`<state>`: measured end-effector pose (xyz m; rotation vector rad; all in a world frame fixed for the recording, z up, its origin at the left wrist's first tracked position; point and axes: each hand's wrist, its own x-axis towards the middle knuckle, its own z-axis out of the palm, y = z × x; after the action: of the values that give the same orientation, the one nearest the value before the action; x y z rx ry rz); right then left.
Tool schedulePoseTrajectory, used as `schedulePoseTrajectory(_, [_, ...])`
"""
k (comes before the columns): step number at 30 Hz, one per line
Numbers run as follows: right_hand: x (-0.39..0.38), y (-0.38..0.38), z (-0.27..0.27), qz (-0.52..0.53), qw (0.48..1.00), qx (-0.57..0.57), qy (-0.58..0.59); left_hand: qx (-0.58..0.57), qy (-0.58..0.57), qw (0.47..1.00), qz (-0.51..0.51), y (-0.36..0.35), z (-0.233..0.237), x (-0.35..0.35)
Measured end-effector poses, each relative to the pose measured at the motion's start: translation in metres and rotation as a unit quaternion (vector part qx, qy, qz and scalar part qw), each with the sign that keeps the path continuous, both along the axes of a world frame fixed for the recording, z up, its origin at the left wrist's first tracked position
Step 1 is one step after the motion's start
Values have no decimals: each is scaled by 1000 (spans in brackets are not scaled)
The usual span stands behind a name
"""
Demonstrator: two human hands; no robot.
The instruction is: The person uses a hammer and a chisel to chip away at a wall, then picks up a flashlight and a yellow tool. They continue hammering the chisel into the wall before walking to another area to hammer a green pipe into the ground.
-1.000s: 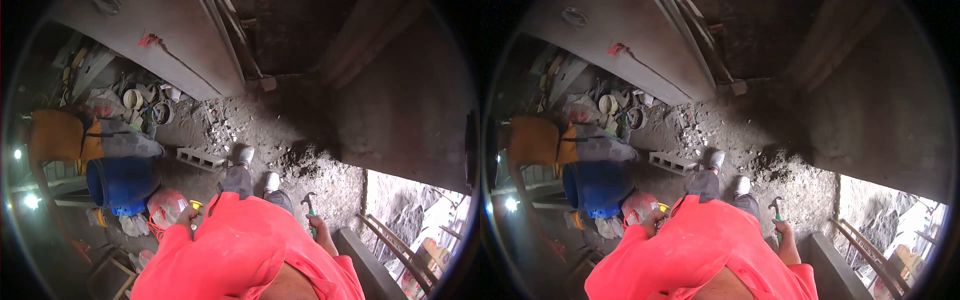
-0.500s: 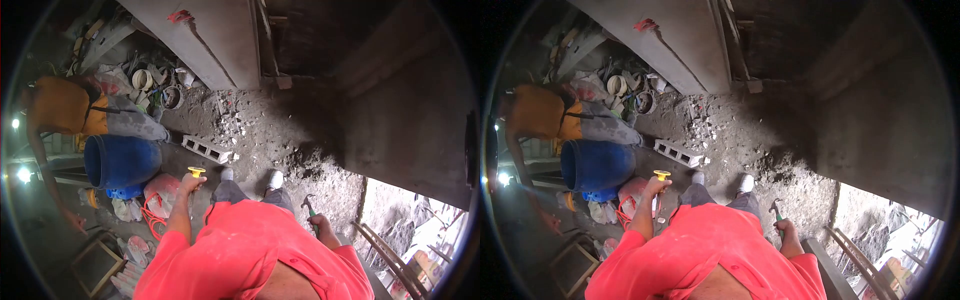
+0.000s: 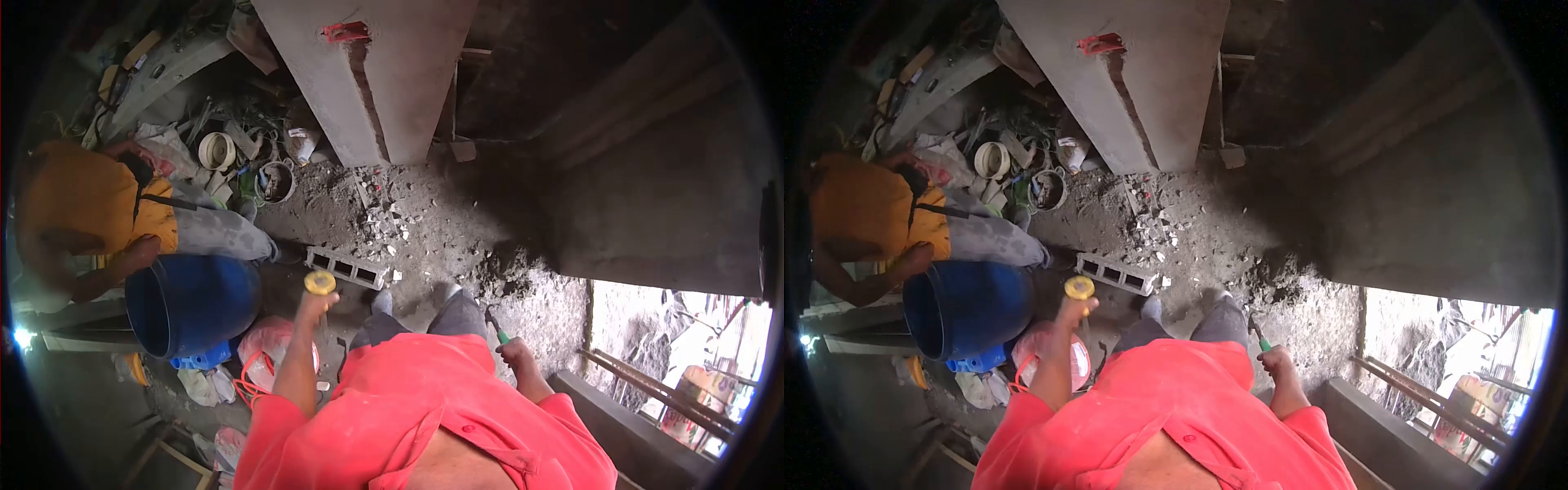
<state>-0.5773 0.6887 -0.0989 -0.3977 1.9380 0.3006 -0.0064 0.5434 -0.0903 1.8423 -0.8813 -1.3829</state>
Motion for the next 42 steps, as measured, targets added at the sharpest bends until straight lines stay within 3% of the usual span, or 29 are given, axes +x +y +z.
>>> schedulePoseTrajectory(1, [6, -2, -2, 20, 1000, -4, -1, 55, -42, 997, -43, -34, 38, 4])
schedulePoseTrajectory(2, [11, -5, -4, 41, 999, -7, -4, 42, 26, 997, -66, -60, 20, 24])
schedulePoseTrajectory(3, [16, -9, -6, 40, 999, -6, -5, -9, 0, 995, -102, -87, 24, 32])
schedulePoseTrajectory(5, [29, -25, -10, 38, 999, 6, -22, -50, -66, 993, -89, -151, 72, 18])
schedulePoseTrajectory(6, [30, -35, -16, 40, 999, 5, -28, -108, 18, 993, -37, -181, 68, 16])
schedulePoseTrajectory(9, [34, -57, -34, 64, 996, -3, -63, -133, 74, 985, -83, -263, 113, 9])
schedulePoseTrajectory(12, [29, -85, -76, 4, 996, 19, -92, -246, -2, 960, -135, -336, 158, -17])
schedulePoseTrajectory(14, [27, -106, -85, 8, 995, 23, -94, -259, -55, 945, -192, -378, 196, -41])
schedulePoseTrajectory(16, [19, -120, -99, -14, 994, 34, -99, -265, -80, 944, -180, -408, 216, -70])
schedulePoseTrajectory(17, [14, -128, -103, -13, 993, 29, -112, -300, -188, 908, -225, -419, 222, -83])
schedulePoseTrajectory(18, [9, -133, -105, -12, 992, 23, -122, -332, -292, 857, -266, -428, 224, -97])
schedulePoseTrajectory(23, [-10, -154, -105, -114, 987, -48, -99, -378, -324, 761, -416, -438, 180, -167])
schedulePoseTrajectory(24, [-12, -158, -99, -114, 987, -46, -99, -331, -332, 765, -442, -437, 171, -175])
schedulePoseTrajectory(29, [-19, -167, -79, -123, 988, -79, -48, -367, -358, 711, -482, -459, 143, -189])
schedulePoseTrajectory(33, [-22, -165, -84, -149, 985, -62, -55, -354, -339, 735, -468, -473, 134, -190])
schedulePoseTrajectory(36, [-7, -200, -37, -124, 985, -105, -56, -377, -364, 713, -466, -483, 126, -187])
schedulePoseTrajectory(40, [26, -252, 3, -102, 939, -308, -111, -405, -405, 680, -458, -491, 132, -197])
schedulePoseTrajectory(42, [35, -257, -45, 110, 833, -537, -75, -403, -417, 670, -464, -493, 132, -199])
